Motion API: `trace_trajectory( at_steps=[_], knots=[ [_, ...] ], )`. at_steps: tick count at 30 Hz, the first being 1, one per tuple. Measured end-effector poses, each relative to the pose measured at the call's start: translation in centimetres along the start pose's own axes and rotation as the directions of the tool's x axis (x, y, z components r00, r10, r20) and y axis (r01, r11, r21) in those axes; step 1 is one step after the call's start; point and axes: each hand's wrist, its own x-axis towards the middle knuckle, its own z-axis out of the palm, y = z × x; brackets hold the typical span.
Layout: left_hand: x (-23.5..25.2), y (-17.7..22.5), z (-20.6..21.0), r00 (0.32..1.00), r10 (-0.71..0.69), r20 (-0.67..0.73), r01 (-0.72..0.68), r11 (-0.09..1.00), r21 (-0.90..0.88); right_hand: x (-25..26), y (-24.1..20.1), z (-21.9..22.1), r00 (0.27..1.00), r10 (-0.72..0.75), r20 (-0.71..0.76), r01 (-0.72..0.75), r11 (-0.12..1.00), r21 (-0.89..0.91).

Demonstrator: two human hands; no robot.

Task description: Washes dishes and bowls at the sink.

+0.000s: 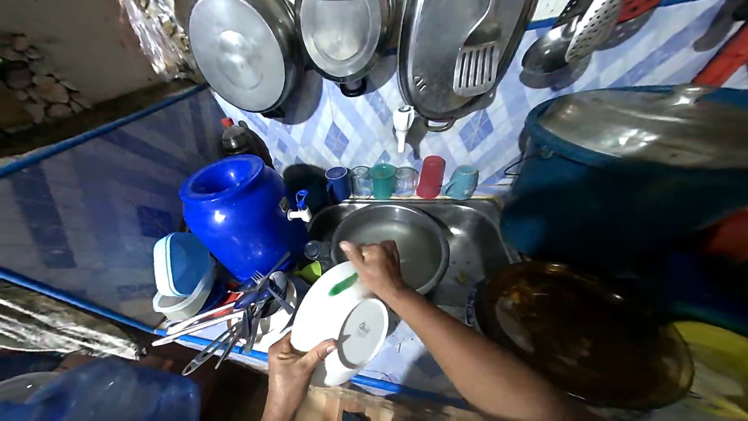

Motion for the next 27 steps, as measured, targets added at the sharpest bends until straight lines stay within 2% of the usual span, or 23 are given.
trace_trajectory(
  at_steps=[1,3,4,5,6,8,10,12,14,15,16,18,20,22,25,27],
  knots=[
    [0.3,0.4,0.1,1.0,0.007,0.01,-0.007,1.0,0.02,-0.1,-0.9,0.6,0.971,-0.213,-0.108,0.21,0.977,-0.043],
    [0.8,0.7,0.3,0.999,0.038,0.026,-0.039,0.997,0.074,-0.3,-3.0,1.3,0.813,-0.537,-0.224,0.513,0.843,-0.161],
    [1.0,0.7,0.4,0.998,0.05,0.028,-0.053,0.994,0.095,-0.3,-3.6,1.2,0.748,-0.621,-0.234,0.59,0.784,-0.195],
    [1.0,0.6,0.4,0.998,0.057,0.029,-0.06,0.993,0.1,-0.2,-3.6,1.1,0.725,-0.645,-0.241,0.609,0.764,-0.213],
    [1.0,0.6,0.4,0.998,0.054,0.024,-0.056,0.994,0.089,0.0,-2.8,0.9,0.756,-0.606,-0.246,0.567,0.795,-0.217],
    [0.9,0.3,0.2,1.0,0.018,-0.016,-0.017,0.998,0.056,0.4,0.1,0.4,0.882,-0.397,-0.254,0.354,0.914,-0.198],
    [0.9,-0.3,-0.1,0.997,-0.022,-0.069,0.023,1.0,0.012,0.4,2.1,0.1,0.941,-0.223,-0.255,0.166,0.96,-0.226],
    [0.9,-0.5,-0.1,0.997,-0.022,-0.074,0.02,0.999,-0.031,-1.0,0.8,0.6,0.942,-0.231,-0.244,0.182,0.961,-0.208],
    [1.0,-0.4,0.0,0.999,-0.003,-0.037,0.001,0.999,-0.05,-2.1,-1.2,1.5,0.905,-0.362,-0.226,0.32,0.926,-0.201],
    [1.1,-0.4,0.0,1.0,0.006,-0.024,-0.007,0.999,-0.053,-2.0,-1.5,1.6,0.897,-0.385,-0.219,0.344,0.917,-0.203],
    [1.1,-0.5,-0.1,1.0,0.011,-0.02,-0.012,0.998,-0.058,-1.8,-1.1,1.3,0.918,-0.339,-0.204,0.3,0.932,-0.202],
    [1.1,-1.0,-0.5,1.0,0.008,-0.022,-0.01,0.996,-0.089,-1.0,1.2,0.1,0.988,-0.084,-0.131,0.061,0.983,-0.174],
    [1.1,-1.7,-0.9,0.999,0.004,-0.04,-0.009,0.992,-0.127,-0.8,4.5,-0.9,0.989,0.141,-0.046,-0.148,0.963,-0.224],
    [0.9,-2.3,-1.3,0.998,0.0,-0.066,-0.01,0.989,-0.15,-1.8,6.2,-1.1,0.958,0.287,0.006,-0.274,0.921,-0.277],
    [0.8,-2.7,-1.6,0.995,-0.017,-0.101,-0.002,0.983,-0.181,-2.0,5.5,-0.8,0.942,0.333,0.035,-0.31,0.907,-0.286],
    [0.9,-2.4,-1.4,0.994,-0.025,-0.104,0.005,0.983,-0.183,-1.1,2.4,-0.4,0.977,0.209,0.033,-0.197,0.955,-0.222]
  ],
)
